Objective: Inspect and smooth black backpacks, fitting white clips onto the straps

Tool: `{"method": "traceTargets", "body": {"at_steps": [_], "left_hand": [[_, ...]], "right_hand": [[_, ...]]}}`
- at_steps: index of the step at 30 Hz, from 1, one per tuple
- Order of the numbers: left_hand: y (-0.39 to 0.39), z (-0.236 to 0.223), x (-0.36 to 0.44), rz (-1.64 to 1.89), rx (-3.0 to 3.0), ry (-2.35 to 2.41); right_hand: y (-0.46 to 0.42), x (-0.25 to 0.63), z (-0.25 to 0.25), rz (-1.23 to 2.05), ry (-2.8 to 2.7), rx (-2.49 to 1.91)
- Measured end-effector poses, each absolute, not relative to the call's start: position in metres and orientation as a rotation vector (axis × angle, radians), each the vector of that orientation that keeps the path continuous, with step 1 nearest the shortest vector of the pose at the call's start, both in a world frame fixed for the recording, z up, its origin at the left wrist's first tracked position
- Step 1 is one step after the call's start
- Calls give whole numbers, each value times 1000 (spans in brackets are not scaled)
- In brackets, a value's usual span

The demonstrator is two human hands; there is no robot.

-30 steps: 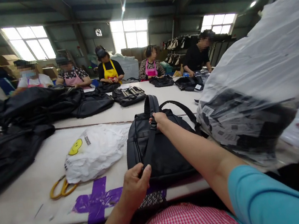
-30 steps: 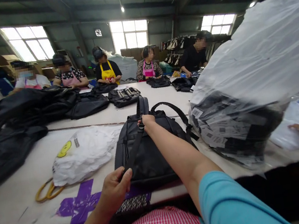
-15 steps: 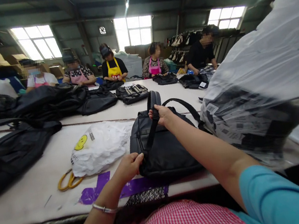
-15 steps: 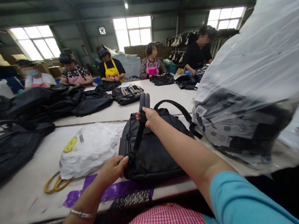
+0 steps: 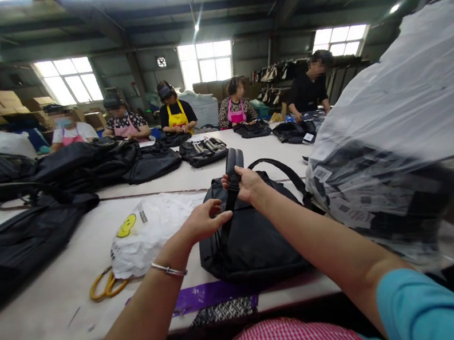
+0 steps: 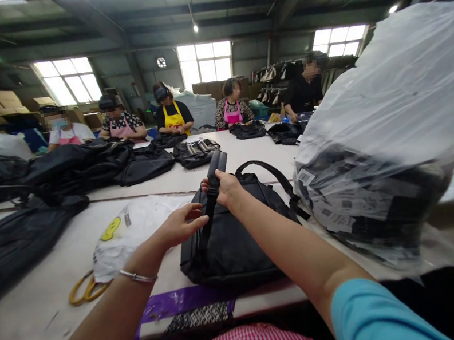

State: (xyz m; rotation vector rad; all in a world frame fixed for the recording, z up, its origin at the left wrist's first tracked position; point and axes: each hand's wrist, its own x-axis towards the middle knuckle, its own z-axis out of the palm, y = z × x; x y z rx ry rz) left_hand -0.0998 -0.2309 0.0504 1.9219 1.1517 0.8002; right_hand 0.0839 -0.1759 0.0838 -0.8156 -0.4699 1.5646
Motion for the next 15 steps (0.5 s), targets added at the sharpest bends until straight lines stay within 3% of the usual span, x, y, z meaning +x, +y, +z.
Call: {"method": "traceTargets", "body": {"at_steps": [8, 15], "left_hand": [[-233, 11, -70, 751, 1427, 1017], [-214, 75, -93, 748, 1604, 720]], "right_hand": [[-205, 90, 88, 1660, -735, -721], [-214, 72, 73, 1375, -997, -764]]}}
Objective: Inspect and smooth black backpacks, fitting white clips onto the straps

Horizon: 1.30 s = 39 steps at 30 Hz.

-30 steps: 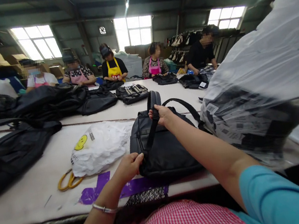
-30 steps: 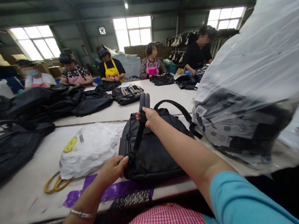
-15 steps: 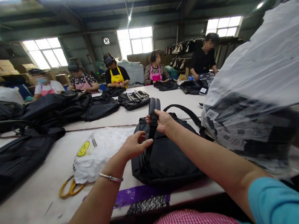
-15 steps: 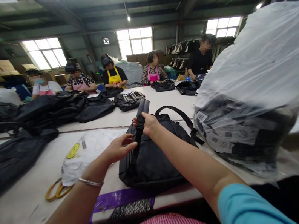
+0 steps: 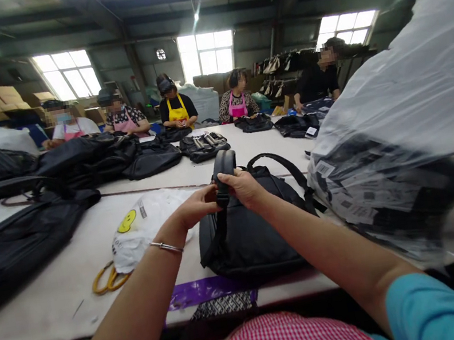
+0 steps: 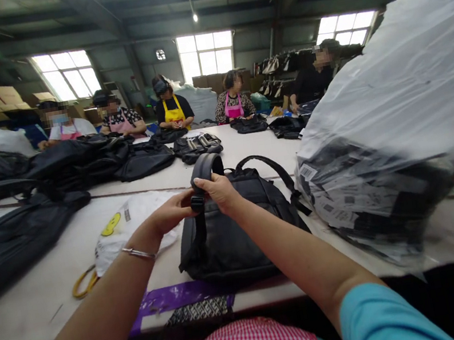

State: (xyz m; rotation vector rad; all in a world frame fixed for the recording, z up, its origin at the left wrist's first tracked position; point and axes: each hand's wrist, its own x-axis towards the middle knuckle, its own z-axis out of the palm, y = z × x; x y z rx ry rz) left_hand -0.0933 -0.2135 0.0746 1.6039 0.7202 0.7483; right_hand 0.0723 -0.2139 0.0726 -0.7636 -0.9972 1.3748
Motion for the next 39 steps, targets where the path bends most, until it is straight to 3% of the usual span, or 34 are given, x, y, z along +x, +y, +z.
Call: {"method": "traceTargets", "body": {"at_steps": [4, 9, 17, 31, 39], "left_hand": [[-219, 84, -89, 744, 1595, 728], [-236, 54, -81, 818, 1589, 842], [-261, 38, -65, 1316, 1909, 1343], [-281, 8, -71, 1353, 2355, 1686], [-302, 19, -70, 1280, 2062, 1620]], "right_hand": [[-204, 71, 67, 1249, -913, -795], [-197, 79, 56, 1306, -784, -797], [-199, 72, 61, 1349, -599, -755], [-202, 62, 63, 1433, -435, -740], [-206, 58, 66, 1444, -423, -776]]}}
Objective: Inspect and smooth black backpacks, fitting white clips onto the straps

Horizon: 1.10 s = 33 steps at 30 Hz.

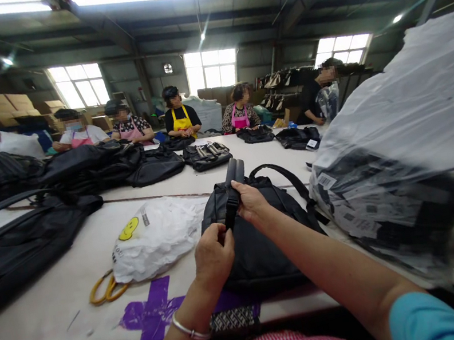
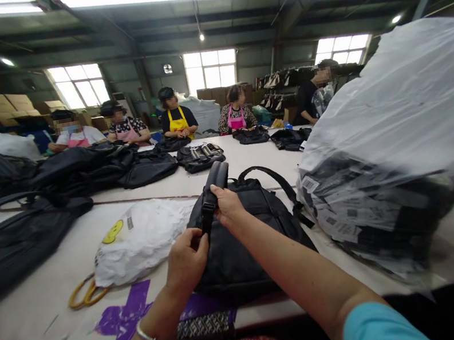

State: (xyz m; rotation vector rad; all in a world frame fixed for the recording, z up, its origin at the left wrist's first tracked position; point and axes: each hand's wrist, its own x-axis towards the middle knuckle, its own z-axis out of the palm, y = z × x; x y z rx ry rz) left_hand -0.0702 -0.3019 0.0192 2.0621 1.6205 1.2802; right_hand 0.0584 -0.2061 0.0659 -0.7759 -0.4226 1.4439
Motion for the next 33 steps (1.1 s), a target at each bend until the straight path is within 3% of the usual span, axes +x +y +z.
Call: {"method": "traceTargets", "body": {"at_steps": [8, 14, 33], "left_hand": [[-282, 7, -69, 1269, 1465, 1181], [-284, 2, -70, 1348, 1489, 1118], [-297, 25, -65, 1333, 1444, 1094]], "right_hand": [[-221, 58, 69, 1569, -560, -801], [-233, 70, 64, 1496, -1113, -978], [-243, 68, 63, 1304, -1199, -1012]]}}
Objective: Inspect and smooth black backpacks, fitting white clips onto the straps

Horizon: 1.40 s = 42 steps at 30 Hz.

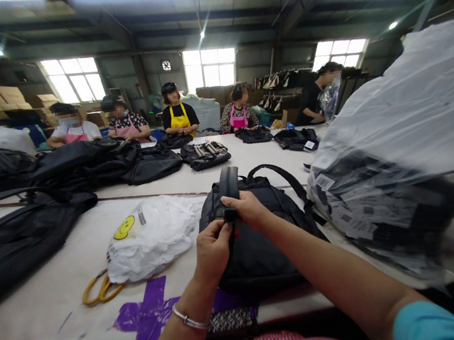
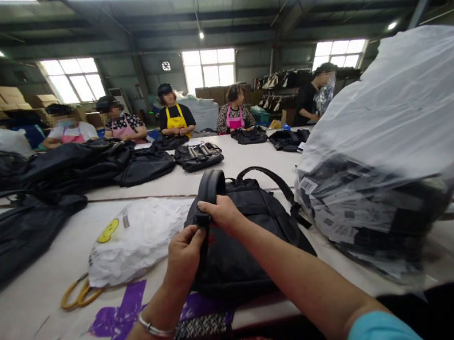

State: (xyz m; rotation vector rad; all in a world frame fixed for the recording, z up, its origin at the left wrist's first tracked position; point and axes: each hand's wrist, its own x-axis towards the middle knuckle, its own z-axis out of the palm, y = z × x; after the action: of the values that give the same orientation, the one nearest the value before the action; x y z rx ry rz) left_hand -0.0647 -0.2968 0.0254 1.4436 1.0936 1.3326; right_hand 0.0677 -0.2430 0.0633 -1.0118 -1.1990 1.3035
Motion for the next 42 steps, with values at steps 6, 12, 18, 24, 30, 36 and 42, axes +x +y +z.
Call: {"method": "traceTargets", "body": {"at_steps": [6, 12, 18, 24, 30, 36, 42], "left_hand": [[-303, 35, -67, 1368, 1537, 1199], [-307, 37, -70, 1333, 1752, 1309], [-310, 36, -75, 1329, 1588, 1250], [-307, 30, -71, 1404, 1432, 1270], [-289, 33, -83, 1237, 1404, 1212], [-278, 70, -92, 1092, 1719, 1326], [-273, 90, -88, 947, 1536, 1104]], "right_hand": [[-243, 64, 59, 1146, -1231, -1057], [-236, 69, 50, 977, -1345, -1132], [-234, 68, 50, 573, -1410, -1341], [-232, 60, 51, 507, -1465, -1421], [-235, 64, 44, 502, -1536, -1404], [-236, 66, 48, 572, -1535, -1269], [-231, 69, 54, 582, -1514, -1206]]}}
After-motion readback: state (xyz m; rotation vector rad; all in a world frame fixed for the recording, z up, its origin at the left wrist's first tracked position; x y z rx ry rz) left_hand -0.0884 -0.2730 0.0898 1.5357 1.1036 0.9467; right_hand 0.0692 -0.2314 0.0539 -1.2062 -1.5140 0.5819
